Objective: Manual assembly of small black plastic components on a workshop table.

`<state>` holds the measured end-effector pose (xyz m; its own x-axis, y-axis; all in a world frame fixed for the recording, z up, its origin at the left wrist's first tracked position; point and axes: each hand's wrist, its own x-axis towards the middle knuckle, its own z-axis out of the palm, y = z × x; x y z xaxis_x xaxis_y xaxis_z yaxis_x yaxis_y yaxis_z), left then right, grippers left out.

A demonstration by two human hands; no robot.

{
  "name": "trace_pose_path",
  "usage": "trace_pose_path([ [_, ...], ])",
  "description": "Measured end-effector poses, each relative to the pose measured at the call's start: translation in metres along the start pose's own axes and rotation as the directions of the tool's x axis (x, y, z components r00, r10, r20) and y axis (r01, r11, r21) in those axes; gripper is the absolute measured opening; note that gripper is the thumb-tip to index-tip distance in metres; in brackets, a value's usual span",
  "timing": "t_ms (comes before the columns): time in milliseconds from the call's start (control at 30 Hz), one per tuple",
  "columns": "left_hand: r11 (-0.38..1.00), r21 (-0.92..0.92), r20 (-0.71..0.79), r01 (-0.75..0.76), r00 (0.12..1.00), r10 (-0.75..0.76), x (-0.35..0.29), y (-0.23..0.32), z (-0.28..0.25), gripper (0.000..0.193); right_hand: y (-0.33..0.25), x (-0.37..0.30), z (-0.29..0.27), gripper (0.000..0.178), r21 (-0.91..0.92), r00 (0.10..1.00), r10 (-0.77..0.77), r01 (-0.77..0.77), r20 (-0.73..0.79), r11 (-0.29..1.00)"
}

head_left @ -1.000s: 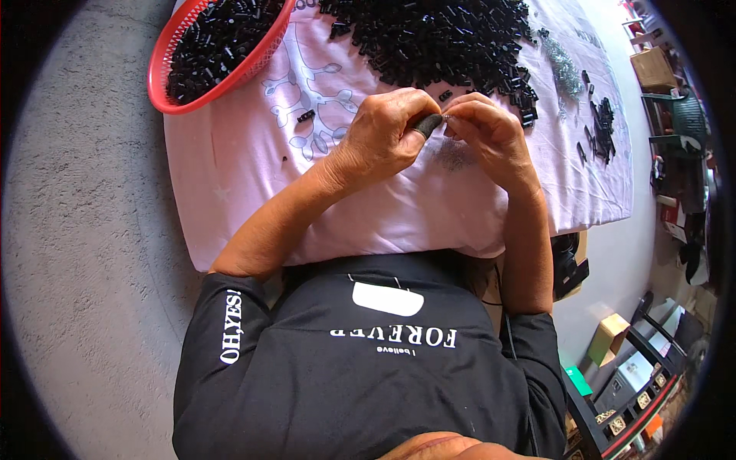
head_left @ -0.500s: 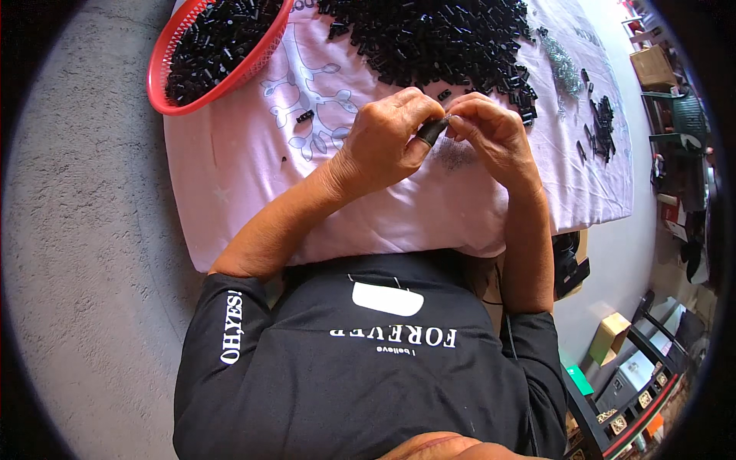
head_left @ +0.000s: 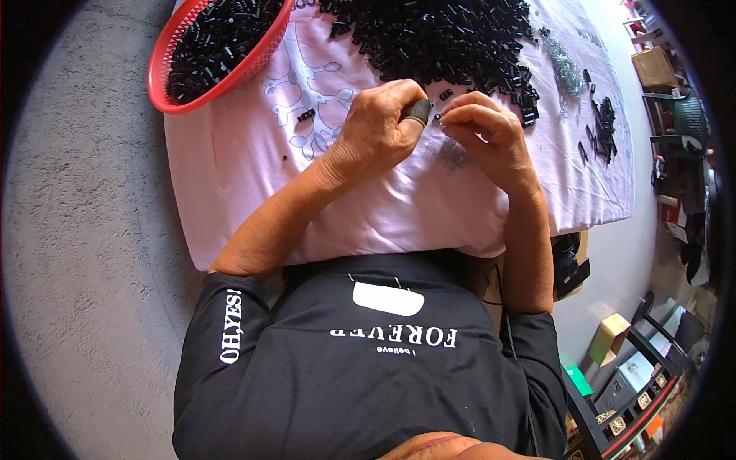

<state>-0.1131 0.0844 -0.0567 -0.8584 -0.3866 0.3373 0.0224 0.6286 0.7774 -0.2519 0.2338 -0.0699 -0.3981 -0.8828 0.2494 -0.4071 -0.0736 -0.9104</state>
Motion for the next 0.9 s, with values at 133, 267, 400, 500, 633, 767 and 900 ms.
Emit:
trace_pose_path([
  [133, 0.999, -0.028, 0.004, 0.034, 0.999, -0.033, 0.001, -0.004, -0.001, 0.007, 0.001, 0.000, -0.002, 0.015, -0.208, 0.997, -0.067, 0.075, 0.042, 0.975],
  [267, 0.996, -0.035, 0.032, 0.076, 0.997, -0.075, 0.001, -0.005, -0.003, 0.009, 0.000, 0.000, -0.001, 0.017, -0.134, 1.000, -0.016, 0.018, 0.015, 0.991],
  [400, 0.999, -0.034, 0.048, 0.031, 0.998, -0.030, 0.001, -0.009, -0.006, 0.009, 0.003, 0.001, -0.005, 0.013, 0.101, 0.998, 0.019, -0.012, -0.061, 0.995],
  [500, 0.996, -0.087, 0.074, 0.025, 0.997, -0.019, 0.001, -0.010, -0.006, 0.012, 0.006, -0.002, -0.009, 0.014, 0.353, 0.990, 0.135, -0.109, -0.050, 0.929],
  [633, 0.991, -0.133, 0.087, -0.024, 0.996, 0.036, 0.000, -0.008, -0.003, 0.020, 0.007, -0.002, -0.012, 0.015, 0.474, 0.973, 0.230, -0.191, -0.025, 0.860],
  [767, 0.987, -0.134, 0.080, -0.087, 0.992, 0.098, 0.001, -0.004, -0.003, 0.023, 0.007, -0.002, -0.013, 0.014, 0.510, 0.961, 0.276, -0.250, 0.025, 0.823],
  [900, 0.982, -0.155, 0.070, -0.106, 0.991, 0.117, 0.000, -0.002, 0.000, 0.023, 0.010, -0.004, -0.016, 0.015, 0.524, 0.959, 0.280, -0.260, 0.042, 0.811],
])
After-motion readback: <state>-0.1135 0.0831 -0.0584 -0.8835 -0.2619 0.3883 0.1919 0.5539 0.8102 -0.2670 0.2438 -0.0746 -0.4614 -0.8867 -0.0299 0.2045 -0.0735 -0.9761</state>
